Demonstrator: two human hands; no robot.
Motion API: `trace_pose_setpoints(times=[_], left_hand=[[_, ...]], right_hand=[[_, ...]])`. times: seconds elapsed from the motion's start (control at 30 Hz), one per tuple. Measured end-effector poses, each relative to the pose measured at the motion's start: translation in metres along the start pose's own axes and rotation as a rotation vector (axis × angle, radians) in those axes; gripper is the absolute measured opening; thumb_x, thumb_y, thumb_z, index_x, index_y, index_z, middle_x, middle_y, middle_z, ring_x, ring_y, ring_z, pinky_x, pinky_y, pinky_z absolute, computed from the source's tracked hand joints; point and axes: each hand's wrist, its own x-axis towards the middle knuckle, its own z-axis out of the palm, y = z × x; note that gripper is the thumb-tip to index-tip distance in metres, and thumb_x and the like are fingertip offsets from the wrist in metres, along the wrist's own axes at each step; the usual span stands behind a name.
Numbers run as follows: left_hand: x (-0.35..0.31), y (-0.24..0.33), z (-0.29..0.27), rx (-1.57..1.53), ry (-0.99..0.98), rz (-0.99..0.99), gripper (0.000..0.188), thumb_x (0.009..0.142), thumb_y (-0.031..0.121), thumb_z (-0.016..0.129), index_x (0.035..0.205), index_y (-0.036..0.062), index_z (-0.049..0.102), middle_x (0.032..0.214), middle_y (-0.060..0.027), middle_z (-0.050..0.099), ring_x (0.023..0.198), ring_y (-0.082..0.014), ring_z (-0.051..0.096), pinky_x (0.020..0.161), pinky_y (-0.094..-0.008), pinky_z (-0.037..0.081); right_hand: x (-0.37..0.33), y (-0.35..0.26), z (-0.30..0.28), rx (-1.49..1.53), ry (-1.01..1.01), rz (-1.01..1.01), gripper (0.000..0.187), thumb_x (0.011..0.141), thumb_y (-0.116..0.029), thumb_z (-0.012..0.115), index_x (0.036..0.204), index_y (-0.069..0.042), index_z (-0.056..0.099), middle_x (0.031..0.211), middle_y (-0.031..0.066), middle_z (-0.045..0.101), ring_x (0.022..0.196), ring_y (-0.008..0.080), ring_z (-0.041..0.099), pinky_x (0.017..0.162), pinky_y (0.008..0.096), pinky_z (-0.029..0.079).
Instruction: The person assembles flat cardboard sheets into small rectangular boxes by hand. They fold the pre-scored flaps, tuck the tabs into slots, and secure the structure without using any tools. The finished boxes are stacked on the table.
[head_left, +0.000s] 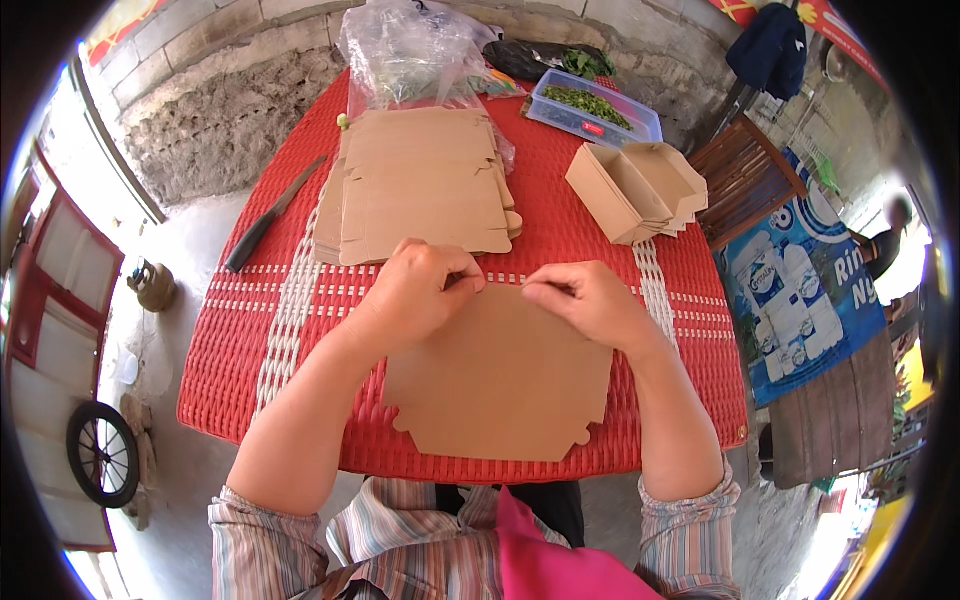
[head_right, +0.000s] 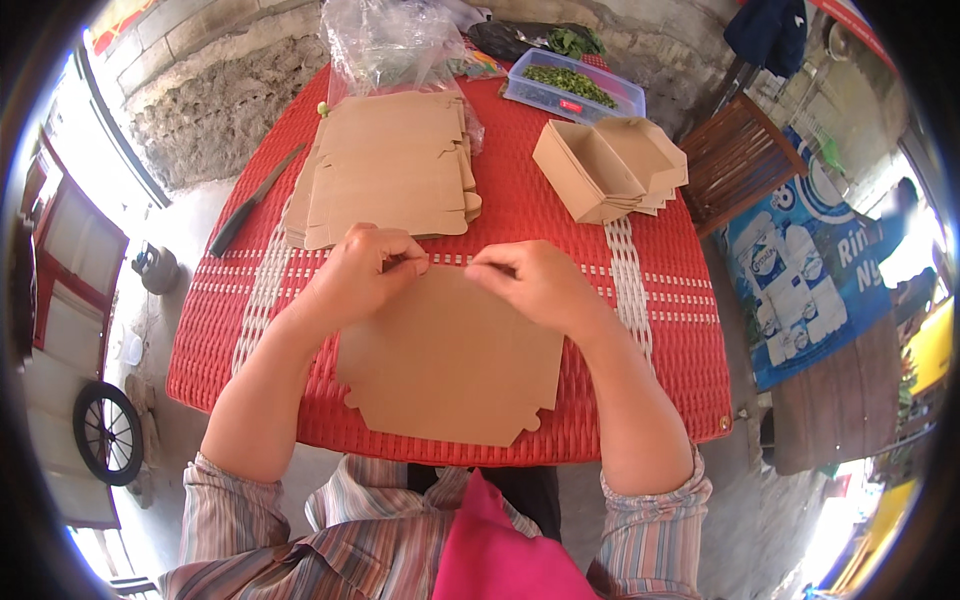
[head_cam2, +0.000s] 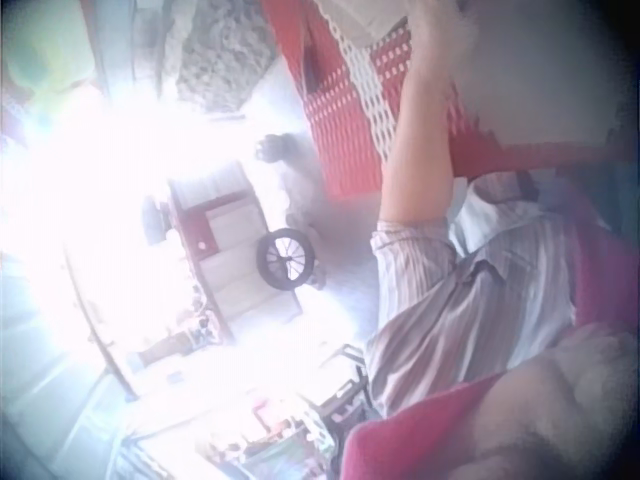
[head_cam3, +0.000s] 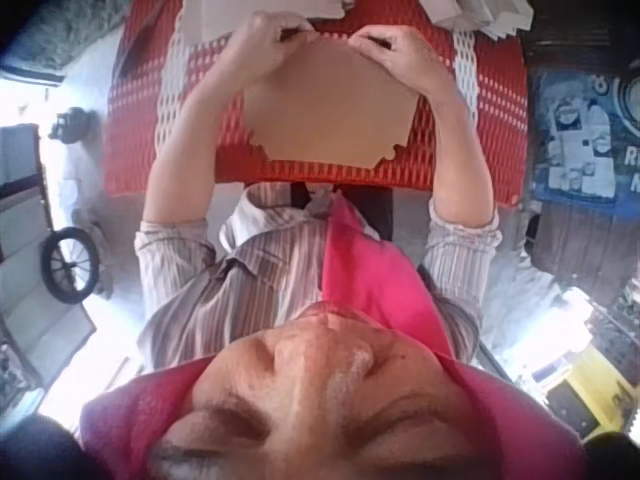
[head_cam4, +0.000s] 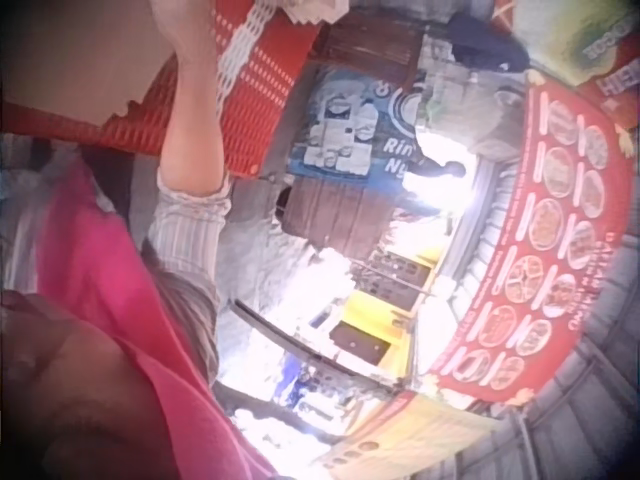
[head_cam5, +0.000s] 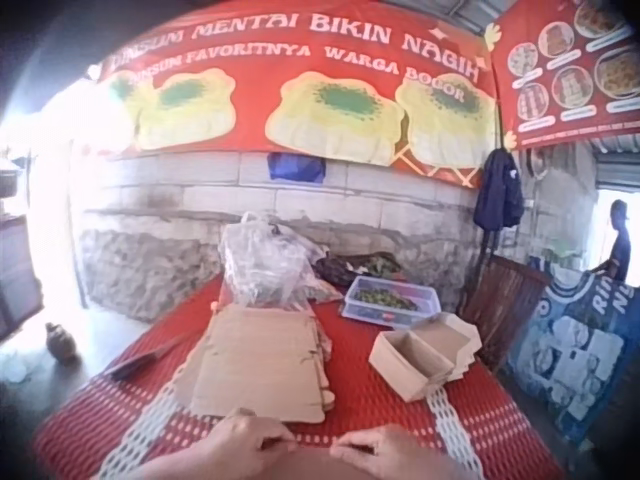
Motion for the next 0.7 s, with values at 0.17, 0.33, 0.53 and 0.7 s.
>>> trace_pose_setpoints(times=[0.17, 0.33, 0.53, 0.7], left_hand=[[0.001, -0.005, -0.003, 0.024, 0.046, 0.033, 0.008, 0.083, 0.005, 0.069, 0.085, -0.002, 0.071, 0.075, -0.0128, 0.069, 0.065, -0.0222, 0.062, 0.063, -0.0341, 0.049], [0.002, -0.008, -0.002, 0.042, 0.079, 0.06, 0.009, 0.082, 0.006, 0.07, 0.085, -0.002, 0.071, 0.073, -0.0122, 0.068, 0.067, -0.0227, 0.063, 0.066, -0.0342, 0.05], [0.002, -0.007, -0.012, 0.057, 0.129, -0.034, 0.011, 0.081, 0.013, 0.071, 0.082, 0.0022, 0.073, 0.077, -0.0141, 0.071, 0.072, -0.0318, 0.067, 0.074, -0.0391, 0.053], [0.002, -0.015, -0.018, -0.075, 0.054, -0.174, 0.018, 0.086, 0.018, 0.071, 0.089, 0.001, 0.073, 0.075, -0.0142, 0.069, 0.066, -0.021, 0.064, 0.065, -0.0343, 0.05]], right_hand=[[-0.001, -0.003, -0.015, 0.13, -0.043, 0.158, 0.019, 0.097, -0.017, 0.064, 0.092, 0.002, 0.066, 0.074, -0.0017, 0.063, 0.072, 0.0056, 0.058, 0.064, 0.0238, 0.047], [0.004, 0.01, -0.006, -0.094, 0.059, -0.137, 0.016, 0.096, -0.015, 0.064, 0.087, -0.002, 0.064, 0.071, -0.0028, 0.06, 0.063, 0.0037, 0.052, 0.056, 0.023, 0.043], [0.0, -0.005, -0.012, 0.112, 0.093, 0.114, 0.024, 0.097, -0.02, 0.064, 0.085, 0.0, 0.06, 0.067, 0.0033, 0.055, 0.063, 0.0097, 0.049, 0.061, 0.03, 0.042], [0.002, 0.009, -0.014, 0.054, 0.18, -0.034, 0.026, 0.096, -0.021, 0.066, 0.083, 0.0, 0.059, 0.066, 0.0017, 0.055, 0.063, 0.0088, 0.047, 0.06, 0.0288, 0.041]])
